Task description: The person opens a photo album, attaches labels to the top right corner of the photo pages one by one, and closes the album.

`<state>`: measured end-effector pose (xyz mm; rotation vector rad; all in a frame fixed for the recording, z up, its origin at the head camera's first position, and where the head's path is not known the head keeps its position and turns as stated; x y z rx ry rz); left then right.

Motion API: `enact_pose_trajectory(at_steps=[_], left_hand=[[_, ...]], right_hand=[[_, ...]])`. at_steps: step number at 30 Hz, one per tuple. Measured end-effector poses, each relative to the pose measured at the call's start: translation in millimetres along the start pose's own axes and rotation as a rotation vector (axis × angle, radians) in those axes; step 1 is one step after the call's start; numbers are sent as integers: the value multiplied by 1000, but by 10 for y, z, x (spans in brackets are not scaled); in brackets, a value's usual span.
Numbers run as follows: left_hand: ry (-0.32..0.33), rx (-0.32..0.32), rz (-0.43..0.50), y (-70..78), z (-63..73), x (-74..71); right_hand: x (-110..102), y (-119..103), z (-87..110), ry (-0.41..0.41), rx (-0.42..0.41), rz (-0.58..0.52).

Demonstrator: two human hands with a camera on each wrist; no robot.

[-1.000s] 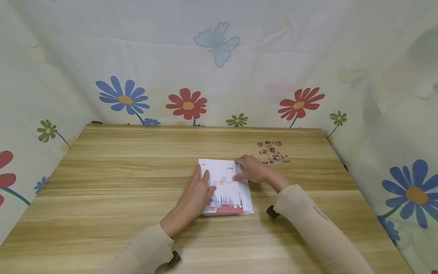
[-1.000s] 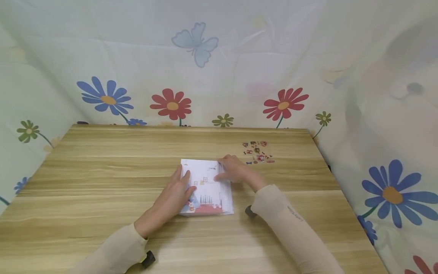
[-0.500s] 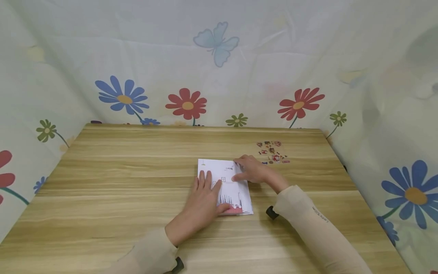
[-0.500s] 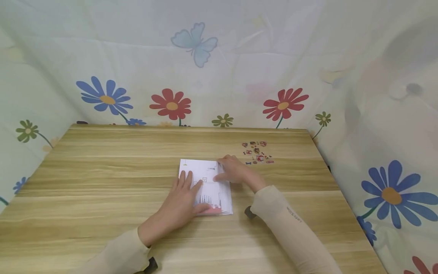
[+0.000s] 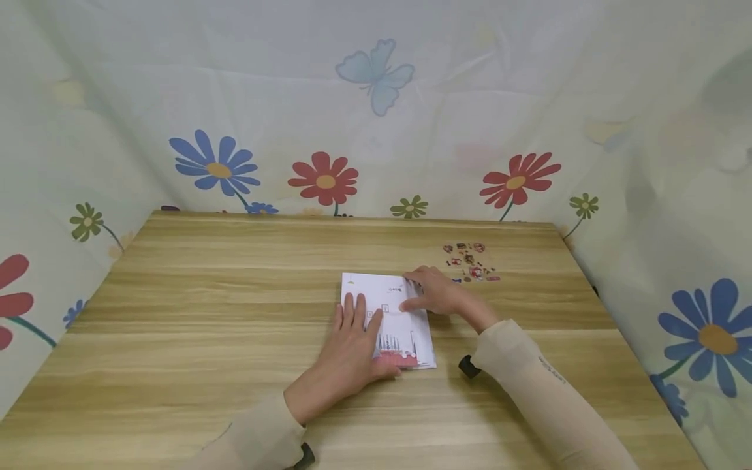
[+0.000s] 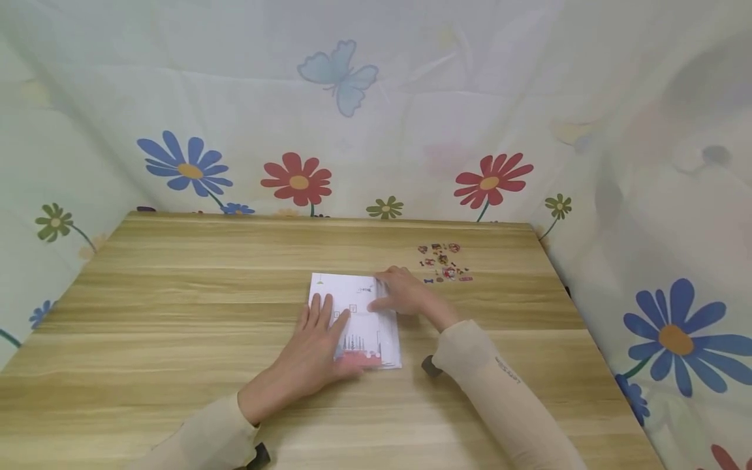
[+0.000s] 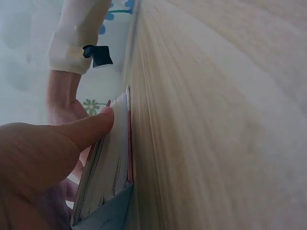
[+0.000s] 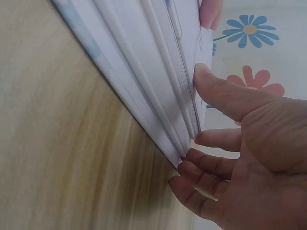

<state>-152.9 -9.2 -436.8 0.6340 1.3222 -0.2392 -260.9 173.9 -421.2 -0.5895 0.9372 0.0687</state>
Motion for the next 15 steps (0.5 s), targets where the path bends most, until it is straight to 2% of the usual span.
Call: enact_pose_trajectory(at_steps=[7,15], left_hand=[[21,37,11,-5,23,16],[50,58,40,-17,50,-44]], right_hand=[[12,13,-28,11,-39,-11],[-39,-13,-6,85,-197,-30]])
Point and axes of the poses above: each hand's wrist, its own z-axis away from the middle knuckle, its own x-axis out of the palm, y = z × x, the point moved 4 cm from there along -z, towards the middle knuckle, and after that the axes turned 13 degrees about -y, right-handed, at the moved point
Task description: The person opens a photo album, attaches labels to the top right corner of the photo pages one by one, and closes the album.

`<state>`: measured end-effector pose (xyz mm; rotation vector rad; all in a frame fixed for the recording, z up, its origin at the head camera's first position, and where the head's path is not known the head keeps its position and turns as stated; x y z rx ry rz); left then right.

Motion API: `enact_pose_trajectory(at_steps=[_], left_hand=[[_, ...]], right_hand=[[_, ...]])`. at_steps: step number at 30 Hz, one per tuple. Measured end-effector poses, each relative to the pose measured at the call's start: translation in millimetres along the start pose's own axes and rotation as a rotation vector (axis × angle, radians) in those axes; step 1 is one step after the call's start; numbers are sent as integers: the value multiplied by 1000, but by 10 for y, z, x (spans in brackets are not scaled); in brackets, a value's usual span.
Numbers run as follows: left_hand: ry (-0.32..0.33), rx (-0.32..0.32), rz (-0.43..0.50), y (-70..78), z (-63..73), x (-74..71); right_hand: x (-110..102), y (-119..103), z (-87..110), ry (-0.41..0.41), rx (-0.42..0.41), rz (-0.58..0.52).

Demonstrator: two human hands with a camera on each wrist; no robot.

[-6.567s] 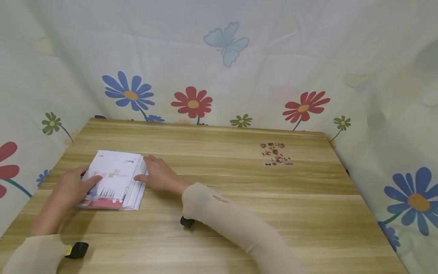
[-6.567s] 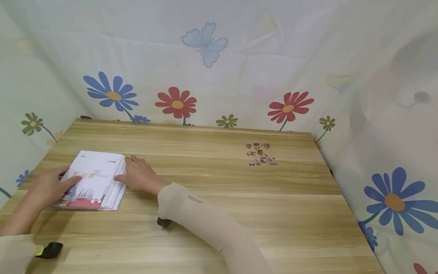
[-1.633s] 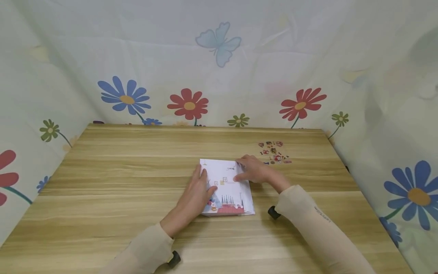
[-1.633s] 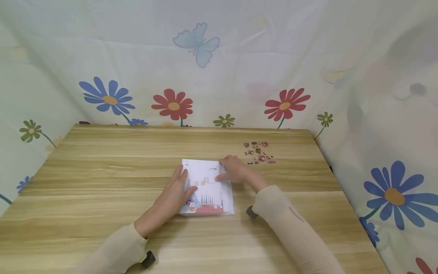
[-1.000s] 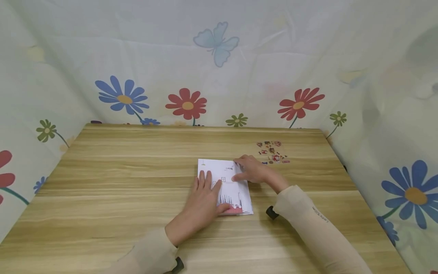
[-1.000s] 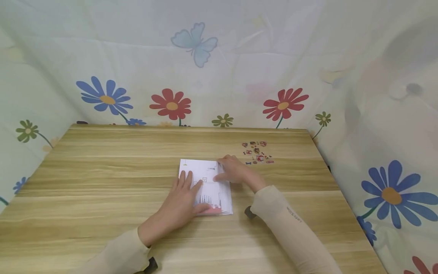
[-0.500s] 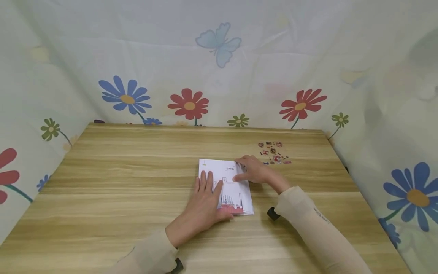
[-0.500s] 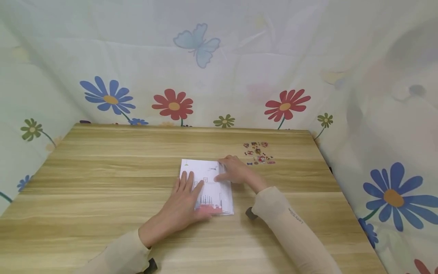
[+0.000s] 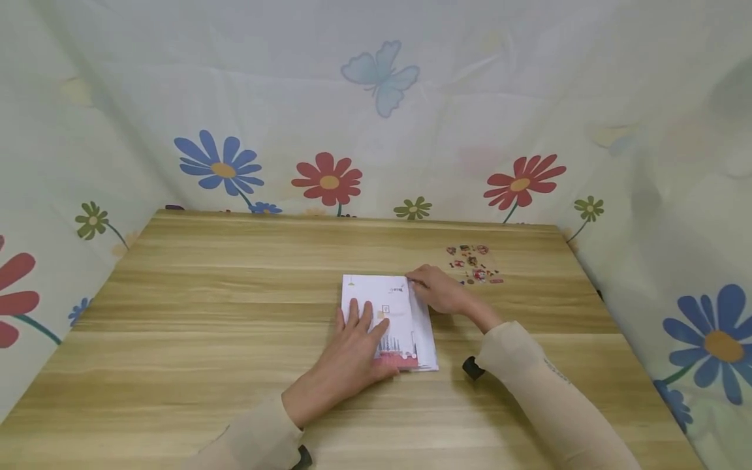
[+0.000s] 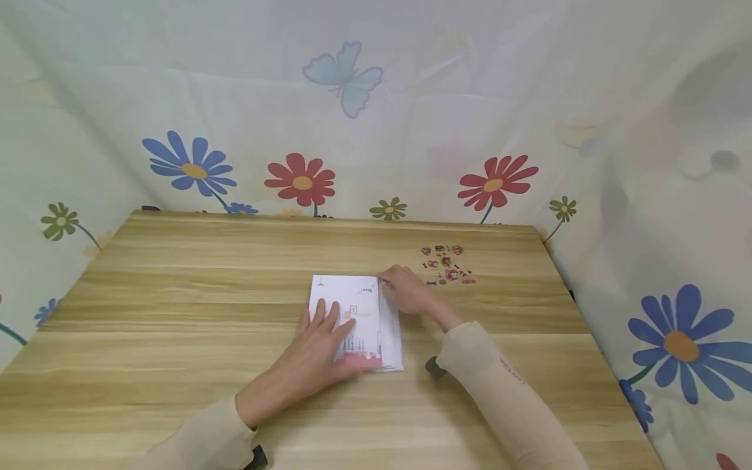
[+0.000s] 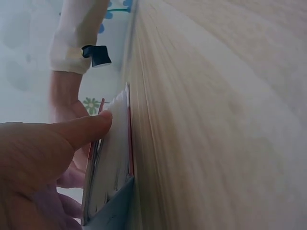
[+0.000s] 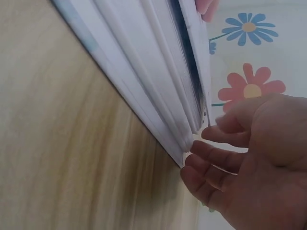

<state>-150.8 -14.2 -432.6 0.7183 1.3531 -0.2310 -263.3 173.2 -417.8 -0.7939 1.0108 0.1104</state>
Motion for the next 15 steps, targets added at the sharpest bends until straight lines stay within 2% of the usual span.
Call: enact_pose_trajectory(at_steps=[3,10,15], left_hand=[[6,9,7,8,12,-11],[19,56,-5,34,64,-21],[31,90,10,82,95,-29]], right_hand=[[-1,4,-4,27,-38,4],[3,24,8,48,-19,-40],[17,21,21,51,-55,-59]])
Point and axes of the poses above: each hand's wrist, its own z-axis away from the middle knuckle, its own x-axis out of the palm, y = z × x, the point moved 4 cm from there along -z, towards the middle knuckle, and after that the axes turned 13 degrees about -y, right-handed, at the moved point
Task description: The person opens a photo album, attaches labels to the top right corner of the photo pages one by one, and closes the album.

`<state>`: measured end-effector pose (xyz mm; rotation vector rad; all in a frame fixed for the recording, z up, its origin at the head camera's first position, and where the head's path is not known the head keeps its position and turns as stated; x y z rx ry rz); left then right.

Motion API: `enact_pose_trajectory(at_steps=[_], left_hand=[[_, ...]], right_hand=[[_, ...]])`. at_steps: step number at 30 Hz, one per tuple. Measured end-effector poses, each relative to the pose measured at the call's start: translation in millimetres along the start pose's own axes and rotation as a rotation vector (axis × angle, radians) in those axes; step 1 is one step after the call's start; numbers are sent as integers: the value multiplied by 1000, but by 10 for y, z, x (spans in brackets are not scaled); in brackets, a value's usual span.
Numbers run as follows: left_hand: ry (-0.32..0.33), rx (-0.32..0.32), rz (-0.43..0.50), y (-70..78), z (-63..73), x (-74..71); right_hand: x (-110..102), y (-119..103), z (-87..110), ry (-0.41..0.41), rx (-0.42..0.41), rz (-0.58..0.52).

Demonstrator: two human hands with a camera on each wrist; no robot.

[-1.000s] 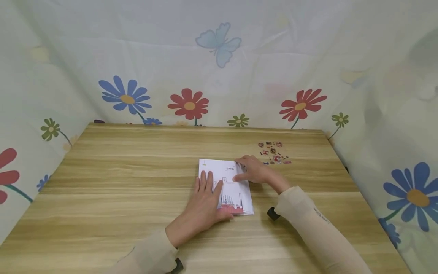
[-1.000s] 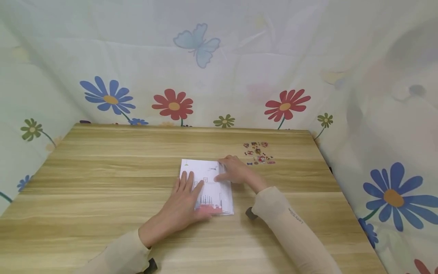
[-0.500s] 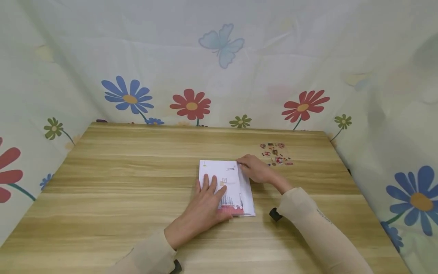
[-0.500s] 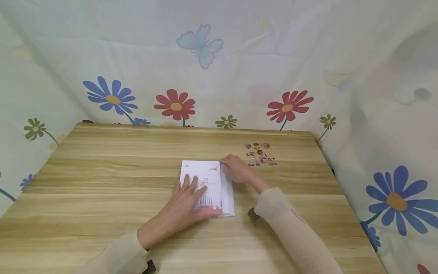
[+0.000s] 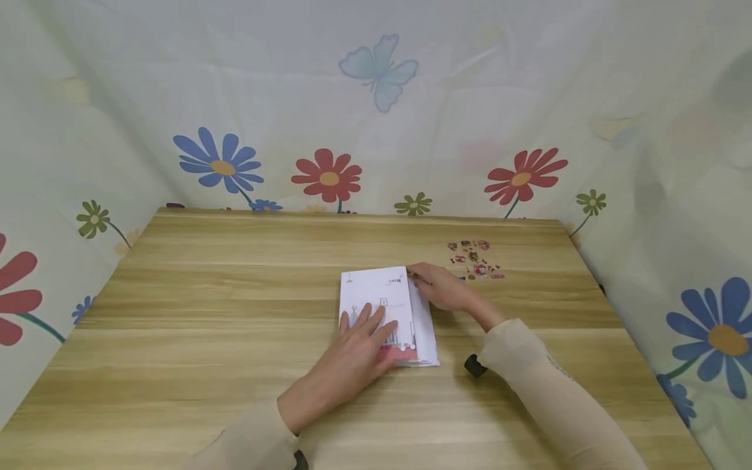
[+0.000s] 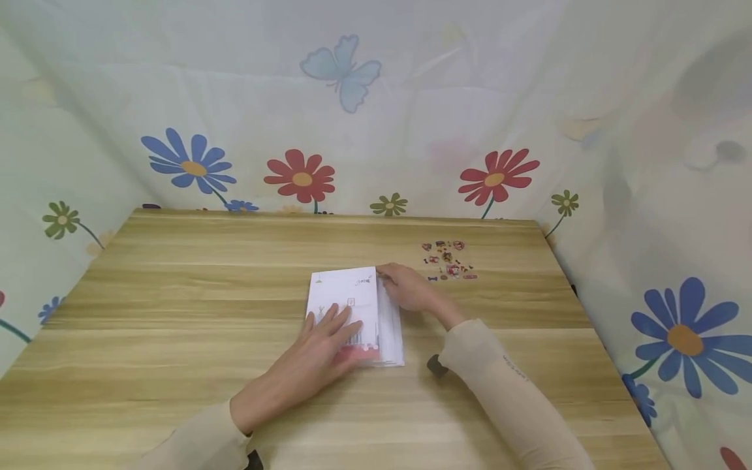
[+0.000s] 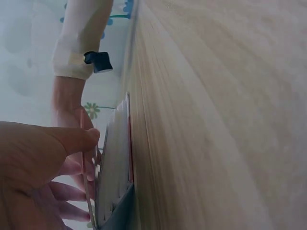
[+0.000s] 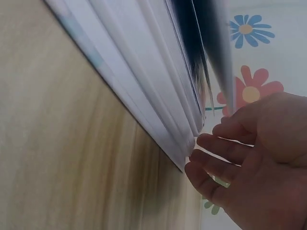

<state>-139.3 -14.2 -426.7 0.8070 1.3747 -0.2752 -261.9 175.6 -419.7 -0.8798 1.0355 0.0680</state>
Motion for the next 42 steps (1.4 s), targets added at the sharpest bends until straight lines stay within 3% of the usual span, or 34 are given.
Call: enact_pose_trajectory(at_steps=[8,12,19,26,33,42], left_hand=[[74,102,50,91,102,-96],[117,115,59,112,145,-175],[172,69,127,106,220,-335],[279,20,167,61,328,-442],[371,-39,137,-36,480,-554],[407,-125,117,-216,690,-658]], right_hand=[[78,-1,-42,-30,4,-10],[104,-17,-41,-40,13,-19],[116,-43,-65,-37,28,25],[119,-67,-61,-46,24,63],[139,-46,-75,-54,38,96],[175,-85,-90,-56,68,175]])
Point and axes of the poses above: each hand's wrist, its own z-axis away from the middle knuckle, its own x-axis out of the palm, y = z × x, the point moved 4 cm from there along -z, towards the middle knuckle, and after that the axes turned 13 degrees about -y, right-handed, at the moved point
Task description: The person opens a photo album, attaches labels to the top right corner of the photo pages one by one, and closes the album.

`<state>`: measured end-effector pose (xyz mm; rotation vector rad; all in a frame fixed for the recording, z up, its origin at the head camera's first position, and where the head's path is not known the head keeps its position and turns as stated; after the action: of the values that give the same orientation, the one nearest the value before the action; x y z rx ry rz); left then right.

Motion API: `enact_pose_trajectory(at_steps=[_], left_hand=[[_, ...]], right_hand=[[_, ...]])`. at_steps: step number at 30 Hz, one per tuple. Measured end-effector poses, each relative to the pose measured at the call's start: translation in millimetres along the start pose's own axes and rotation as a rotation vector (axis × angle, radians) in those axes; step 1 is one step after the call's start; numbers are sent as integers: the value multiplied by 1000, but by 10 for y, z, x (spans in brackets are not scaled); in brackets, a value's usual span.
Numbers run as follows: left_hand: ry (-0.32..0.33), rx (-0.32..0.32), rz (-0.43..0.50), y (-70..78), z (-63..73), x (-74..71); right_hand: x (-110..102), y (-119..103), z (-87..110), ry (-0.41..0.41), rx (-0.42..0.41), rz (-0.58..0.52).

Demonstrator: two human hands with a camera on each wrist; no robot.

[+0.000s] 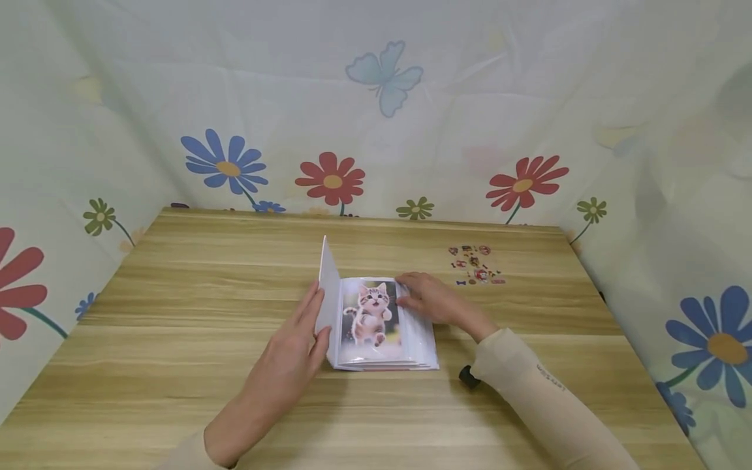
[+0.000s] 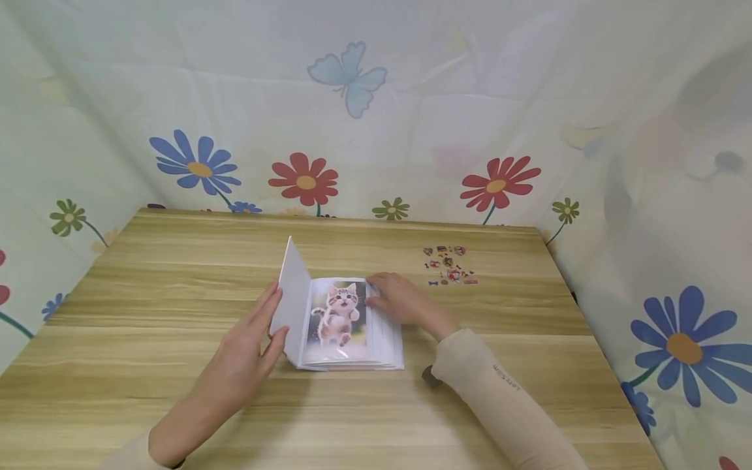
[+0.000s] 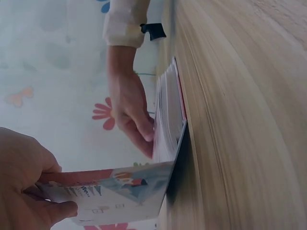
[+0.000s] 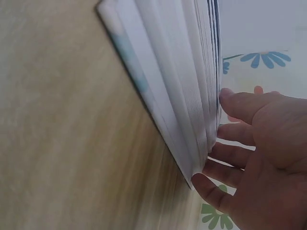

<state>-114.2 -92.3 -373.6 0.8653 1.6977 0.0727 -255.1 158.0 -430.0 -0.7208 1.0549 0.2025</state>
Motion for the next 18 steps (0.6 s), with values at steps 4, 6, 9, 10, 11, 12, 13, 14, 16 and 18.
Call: enact_pose_trajectory(at_steps=[4,6,9,10,11,12,13,14,16,18], left_hand=[[12,-43,-12,-87,76,-74],[18,-67,-24,-135,112,-109],[18,-110,-38,-209,176,-153],[14,-125,-42,-234,197,-162],[7,-141,-40,-260,216,-168],[-1,-154,-40,-286,234,-172],[-6,-165,-43,-308,248,-174],[-9,-172,-47,-331,259,-174],[-21,-188,-54,-367,272,-174],[-33,-203,-63,-396,283,-175]], right_hand=[[11,-6,14,2,5,2],[12,-10,21,-2,8,-5],[12,-16,26,-12,10,-8],[11,-19,26,-14,7,-6],[12,-20,26,-18,6,-6],[11,-19,25,-20,5,-4],[11,-18,24,-19,2,-2],[11,-18,22,-17,0,0],[10,-16,18,-14,3,-1],[11,-12,19,-13,8,-1]])
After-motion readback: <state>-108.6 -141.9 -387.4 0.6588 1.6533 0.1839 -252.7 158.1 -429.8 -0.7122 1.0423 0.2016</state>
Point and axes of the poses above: each hand's wrist, its own z-axis away from the middle knuckle, its own x-axis out of the palm, y = z × x, the point moved 4 cm from there along -z, towards the middle knuckle, and after that the axes turned 13 degrees about -y, right-handed, at the moved point
